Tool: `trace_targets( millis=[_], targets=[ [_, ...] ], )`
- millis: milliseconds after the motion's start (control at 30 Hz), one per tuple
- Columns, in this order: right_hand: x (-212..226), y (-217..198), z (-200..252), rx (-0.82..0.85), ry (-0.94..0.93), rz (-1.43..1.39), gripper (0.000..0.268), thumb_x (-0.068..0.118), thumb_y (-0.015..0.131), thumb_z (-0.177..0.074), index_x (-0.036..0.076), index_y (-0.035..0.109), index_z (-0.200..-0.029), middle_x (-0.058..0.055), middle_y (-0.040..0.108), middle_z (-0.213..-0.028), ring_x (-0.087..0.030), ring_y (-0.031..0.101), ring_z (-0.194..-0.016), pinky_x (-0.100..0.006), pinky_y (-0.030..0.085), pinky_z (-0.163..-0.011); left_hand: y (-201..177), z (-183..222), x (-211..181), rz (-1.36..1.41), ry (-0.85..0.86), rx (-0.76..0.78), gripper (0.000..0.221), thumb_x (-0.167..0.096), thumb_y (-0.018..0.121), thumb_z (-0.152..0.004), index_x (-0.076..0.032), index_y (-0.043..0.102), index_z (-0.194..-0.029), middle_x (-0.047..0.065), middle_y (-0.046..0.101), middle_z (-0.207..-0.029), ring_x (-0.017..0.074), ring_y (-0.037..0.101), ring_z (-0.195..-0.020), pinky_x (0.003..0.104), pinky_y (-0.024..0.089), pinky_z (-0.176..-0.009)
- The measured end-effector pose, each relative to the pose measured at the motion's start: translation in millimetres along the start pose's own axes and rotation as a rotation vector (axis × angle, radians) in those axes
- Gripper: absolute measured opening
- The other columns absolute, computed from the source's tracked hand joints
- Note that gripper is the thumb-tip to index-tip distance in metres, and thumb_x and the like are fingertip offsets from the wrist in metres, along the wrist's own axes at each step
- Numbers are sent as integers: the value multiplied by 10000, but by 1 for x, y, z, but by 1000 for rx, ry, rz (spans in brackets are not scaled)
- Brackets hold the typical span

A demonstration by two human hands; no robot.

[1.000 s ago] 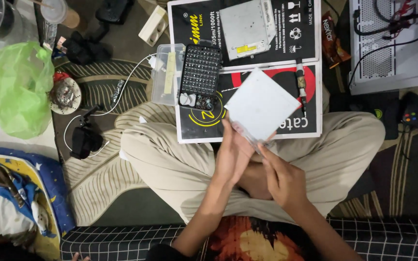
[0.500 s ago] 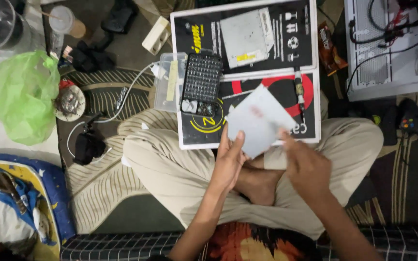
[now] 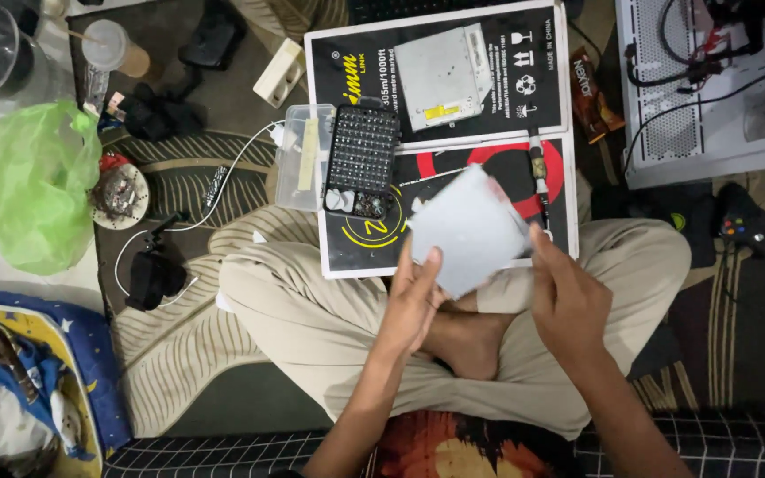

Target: Disassembling an electronic optical drive using precision tools and manual manipulation of small parts.

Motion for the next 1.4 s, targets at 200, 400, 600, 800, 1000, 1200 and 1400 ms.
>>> trace_targets(
  millis=[200, 400, 600, 800, 1000, 1200, 1400],
  targets=[
    [11, 8, 7, 74, -33, -105, 268, 59, 625, -1021, 66, 746, -1261, -120, 784, -1106, -277, 746, -880, -357, 549, -723, 2, -3, -16, -7, 28, -13, 678, -269, 535, -1058, -182, 208, -1645, 219, 601, -1337, 299, 684, -1094, 546, 610, -901],
    [3, 8, 20, 150, -2, -71, 384, 89, 603, -1008, 134, 717, -1371, -108, 781, -1089, -281, 740, -832, -390, 544, -710, 5, -3, -15, 29, 25, -33, 612, -292, 466, -1084, -207, 224, -1640, 212, 548, -1402, 329, 645, -1175, 586, 570, -942],
    [17, 24, 41, 151, -157, -51, 375, 136, 608, -961, 220, 751, -1297, 0, 789, -1013, -190, 728, -733, -311, 565, -701, -39, -13, 34, 48, 15, 34, 609, -382, 394, -1106, -215, 183, -1653, 138, 571, -1352, 289, 669, -1145, 528, 606, -903],
    [38, 16, 38, 108, -194, -87, 215, 98, 621, -964, 71, 751, -1133, -142, 744, -923, -314, 685, -690, -419, 559, -660, -25, -7, 18, 64, 27, 70, 652, -495, 305, -1087, -268, 103, -1664, 191, 546, -1440, 340, 647, -1197, 567, 583, -939],
    [-20, -11, 35, 27, 528, -534, 416, 134, 471, -1106, -7, 547, -1490, -7, 463, -627, -119, 408, -591, -293, 369, -591, -12, 8, -13, -118, -35, -204, 662, -416, 478, -1046, -177, 270, -1628, 144, 573, -1354, 269, 639, -1169, 446, 604, -948],
    [-69, 1, 52, 165, 879, -769, 202, 200, 661, -1050, 72, 744, -1182, -27, 591, -680, -99, 509, -612, -275, 460, -577, -6, 9, 29, -449, -202, 20, 647, -450, 622, -1015, -121, 465, -1550, 252, 504, -1479, 360, 537, -1307, 537, 452, -1094],
    [-85, 1, 21, 197, 903, -816, 165, 209, 726, -1020, 48, 736, -987, -15, 575, -712, -111, 544, -640, -280, 493, -603, -4, -2, 32, -479, -138, 266, 660, -317, 580, -1063, -11, 327, -1590, 231, 488, -1466, 244, 526, -1270, 475, 458, -1114]
  ],
)
Point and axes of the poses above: each hand's wrist, its own z-axis away from the middle knuckle, its own y-axis out of the palm, x = y × z, the point moved 4 cm from there along -z, towards the middle knuckle
